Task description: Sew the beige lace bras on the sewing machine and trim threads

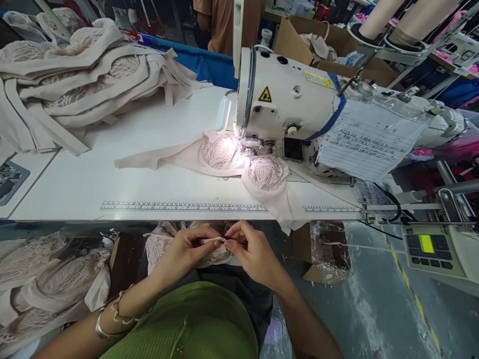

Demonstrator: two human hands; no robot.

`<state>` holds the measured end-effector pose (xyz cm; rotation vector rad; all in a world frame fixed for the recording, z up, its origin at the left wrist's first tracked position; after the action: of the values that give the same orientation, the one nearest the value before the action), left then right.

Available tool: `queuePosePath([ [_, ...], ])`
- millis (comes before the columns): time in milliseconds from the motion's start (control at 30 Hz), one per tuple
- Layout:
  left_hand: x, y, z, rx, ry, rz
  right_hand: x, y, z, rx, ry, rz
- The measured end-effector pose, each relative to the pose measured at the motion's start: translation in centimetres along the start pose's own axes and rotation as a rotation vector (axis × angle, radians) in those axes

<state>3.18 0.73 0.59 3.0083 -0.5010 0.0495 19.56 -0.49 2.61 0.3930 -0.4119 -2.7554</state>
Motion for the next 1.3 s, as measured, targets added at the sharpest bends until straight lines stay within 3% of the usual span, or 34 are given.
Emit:
queuePosePath([
  [500, 0.1, 0.1, 0.0, -0.029, 0.006, 0.008, 0.9, -0.7, -0.8, 0.037, -0.178, -0.019],
  [633, -0.3, 0.0, 0.0, -0.034, 0.017, -0.024, 0.0, -0.7, -1.5, -0.042, -0.217, -0.107],
  [733, -0.6, 0.1, 0.4, -0.104, 0.088, -0.069, -1.2, -0.2, -1.9, -0.118, -0.112, -0.209],
  [800, -0.7, 0.2, 0.8, -0.165, 0.144, -0.097, -1.3, 0.0, -2.4, -0.119, 0.023, -0.180],
  [1033, -0.8, 0.3, 1.2, -0.204, 0.182, -0.164, 0.2, -0.2, -5.1, 0.025, 0.361, 0.136],
  [1100, -1.2, 0.2, 1.1, -0.181, 0.151, -0.158, 0.0, 0.3, -4.2, -0.048, 0.421, 0.155],
  [1200, -2.0, 0.0, 0.2, 0.009, 0.077, -0.113, -0.3, 2.1, -0.8, -0.340, 0.306, 0.220],
  [1300, -1.0, -0.1, 0.0, 0.204, 0.097, 0.122, -0.1, 4.3, 1.8, -0.582, -0.002, 0.365],
])
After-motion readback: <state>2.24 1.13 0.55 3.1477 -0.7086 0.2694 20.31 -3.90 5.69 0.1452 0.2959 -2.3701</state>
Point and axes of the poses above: each hand's wrist, its own y-axis away from the middle knuckle, its own x-axis out of the palm, z = x × y, the point moved 5 cm from there along -y, towards the middle knuckle, and after that the axes turned 6 degrees about x, right-handed, at the moved point
